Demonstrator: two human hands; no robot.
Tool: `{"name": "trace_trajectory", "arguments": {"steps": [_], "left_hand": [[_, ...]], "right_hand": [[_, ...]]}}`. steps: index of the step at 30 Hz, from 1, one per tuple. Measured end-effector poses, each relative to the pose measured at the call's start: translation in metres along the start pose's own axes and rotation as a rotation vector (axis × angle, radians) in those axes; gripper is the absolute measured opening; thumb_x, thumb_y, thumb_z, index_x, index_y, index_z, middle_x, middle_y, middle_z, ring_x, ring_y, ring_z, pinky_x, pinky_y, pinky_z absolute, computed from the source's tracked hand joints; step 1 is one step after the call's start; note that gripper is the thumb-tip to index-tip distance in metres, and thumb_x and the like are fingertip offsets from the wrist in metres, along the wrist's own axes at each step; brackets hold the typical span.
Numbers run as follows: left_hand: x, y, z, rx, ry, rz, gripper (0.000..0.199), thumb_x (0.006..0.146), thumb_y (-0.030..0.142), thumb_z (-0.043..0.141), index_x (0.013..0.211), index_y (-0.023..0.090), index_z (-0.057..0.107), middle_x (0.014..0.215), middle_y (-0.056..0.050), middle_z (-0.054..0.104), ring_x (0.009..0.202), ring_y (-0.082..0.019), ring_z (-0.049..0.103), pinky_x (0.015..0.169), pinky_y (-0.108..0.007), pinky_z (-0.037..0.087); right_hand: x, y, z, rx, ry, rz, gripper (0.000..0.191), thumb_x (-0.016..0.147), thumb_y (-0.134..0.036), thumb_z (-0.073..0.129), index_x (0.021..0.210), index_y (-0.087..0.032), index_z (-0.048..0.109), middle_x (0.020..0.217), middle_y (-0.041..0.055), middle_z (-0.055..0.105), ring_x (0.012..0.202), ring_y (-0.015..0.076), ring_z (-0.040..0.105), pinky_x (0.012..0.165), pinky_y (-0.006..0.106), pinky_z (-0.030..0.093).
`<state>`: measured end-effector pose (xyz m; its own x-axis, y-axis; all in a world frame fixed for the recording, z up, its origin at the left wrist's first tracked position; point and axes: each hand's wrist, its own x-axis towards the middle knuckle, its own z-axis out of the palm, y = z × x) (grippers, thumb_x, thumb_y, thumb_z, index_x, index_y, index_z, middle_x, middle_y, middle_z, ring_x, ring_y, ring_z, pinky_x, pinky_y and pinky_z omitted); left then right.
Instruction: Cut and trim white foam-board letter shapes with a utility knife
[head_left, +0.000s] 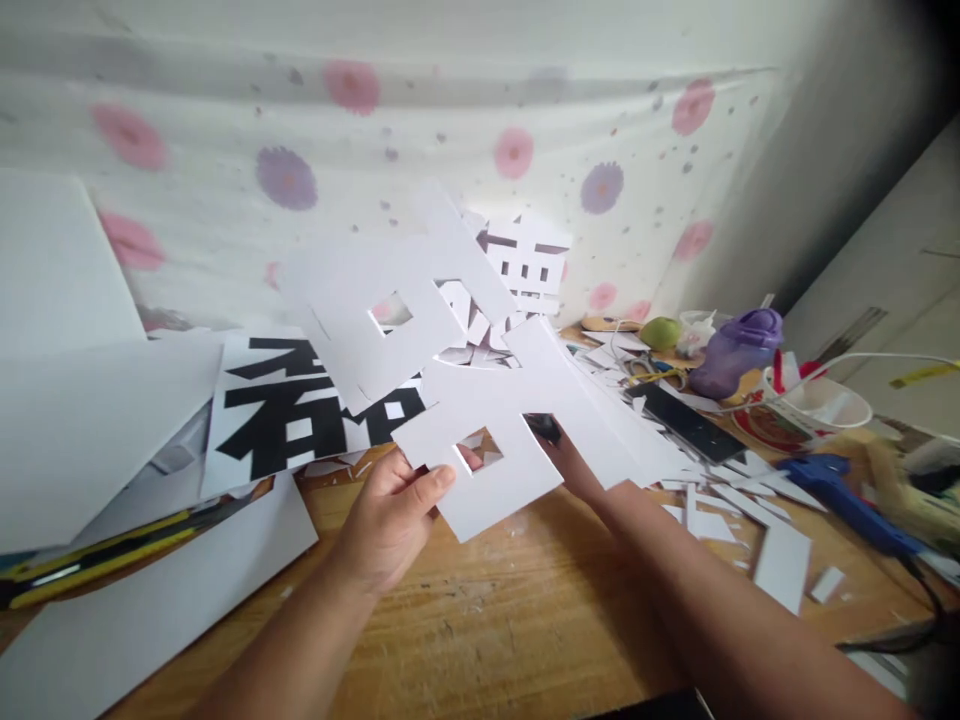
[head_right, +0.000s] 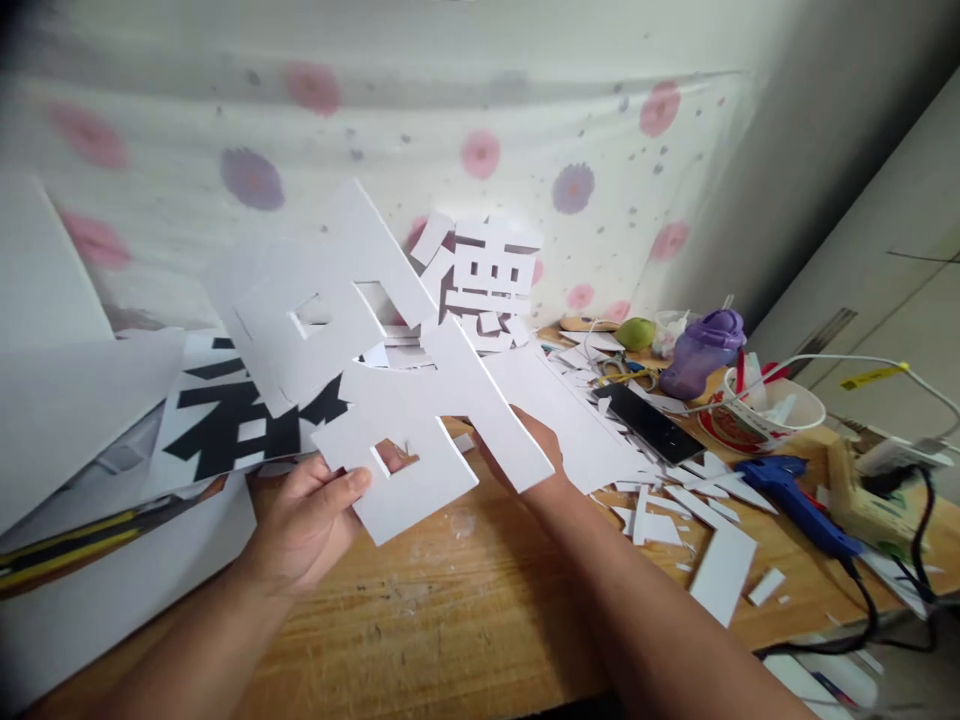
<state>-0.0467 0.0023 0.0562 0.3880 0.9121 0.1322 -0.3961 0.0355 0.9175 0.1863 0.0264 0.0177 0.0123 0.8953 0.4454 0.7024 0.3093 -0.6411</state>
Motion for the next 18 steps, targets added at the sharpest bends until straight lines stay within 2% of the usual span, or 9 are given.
{"name": "trace_trajectory", "arguments": {"steps": [4, 8, 11, 14, 16, 18], "left_hand": [[0.003, -0.001, 0.002, -0.088, 0.192, 0.077, 0.031, 0.068, 0.026, 0.082, 0.095, 0.022, 0.068, 0.086, -0.001, 0.071, 0.081, -0.016, 0.065, 0.071, -0.026, 0.053], [0.007, -0.001, 0.003, -0.124, 0.282, 0.151, 0.033, 0.067, 0.024, 0.083, 0.093, 0.023, 0.064, 0.089, 0.0, 0.071, 0.083, -0.016, 0.064, 0.071, -0.025, 0.052], [0.01, -0.002, 0.0, -0.149, 0.349, 0.195, 0.039, 0.067, 0.022, 0.084, 0.099, 0.024, 0.062, 0.095, 0.0, 0.072, 0.09, -0.016, 0.065, 0.077, -0.025, 0.052], [0.014, -0.006, -0.001, -0.118, 0.378, 0.241, 0.041, 0.068, 0.022, 0.083, 0.101, 0.025, 0.06, 0.096, 0.001, 0.071, 0.095, -0.015, 0.064, 0.086, -0.027, 0.051], [0.015, -0.011, 0.0, -0.078, 0.374, 0.26, 0.04, 0.069, 0.022, 0.082, 0.102, 0.026, 0.06, 0.098, 0.001, 0.071, 0.098, -0.016, 0.064, 0.089, -0.028, 0.05], [0.016, -0.017, 0.004, -0.036, 0.355, 0.263, 0.042, 0.072, 0.023, 0.081, 0.106, 0.027, 0.058, 0.104, 0.0, 0.071, 0.102, -0.018, 0.064, 0.092, -0.029, 0.049]], "right_hand": [[0.003, 0.005, 0.002, -0.12, 0.054, -0.058, 0.02, 0.081, -0.032, 0.064, 0.1, -0.025, 0.069, 0.093, 0.0072, 0.073, 0.089, 0.0271, 0.067, 0.074, 0.037, 0.052], [0.002, -0.001, -0.004, -0.154, 0.002, -0.044, 0.014, 0.082, -0.03, 0.061, 0.09, -0.021, 0.069, 0.085, 0.0069, 0.07, 0.075, 0.0234, 0.066, 0.067, 0.034, 0.049], [0.002, -0.006, -0.007, -0.014, -0.008, -0.206, 0.009, 0.081, -0.025, 0.059, 0.083, -0.02, 0.067, 0.08, 0.0058, 0.068, 0.072, 0.0194, 0.063, 0.065, 0.031, 0.048], [-0.002, -0.014, -0.005, 0.22, -0.012, -0.333, 0.011, 0.08, -0.026, 0.063, 0.087, -0.02, 0.068, 0.078, 0.0053, 0.068, 0.072, 0.018, 0.064, 0.066, 0.03, 0.049], [-0.006, -0.022, 0.0, 0.361, -0.029, -0.298, 0.02, 0.081, -0.031, 0.067, 0.097, -0.02, 0.069, 0.084, 0.0059, 0.071, 0.075, 0.0187, 0.065, 0.07, 0.031, 0.051], [-0.009, -0.032, 0.005, 0.464, -0.05, -0.18, 0.03, 0.08, -0.035, 0.07, 0.106, -0.02, 0.068, 0.088, 0.0058, 0.072, 0.078, 0.0193, 0.066, 0.072, 0.032, 0.051]]}}
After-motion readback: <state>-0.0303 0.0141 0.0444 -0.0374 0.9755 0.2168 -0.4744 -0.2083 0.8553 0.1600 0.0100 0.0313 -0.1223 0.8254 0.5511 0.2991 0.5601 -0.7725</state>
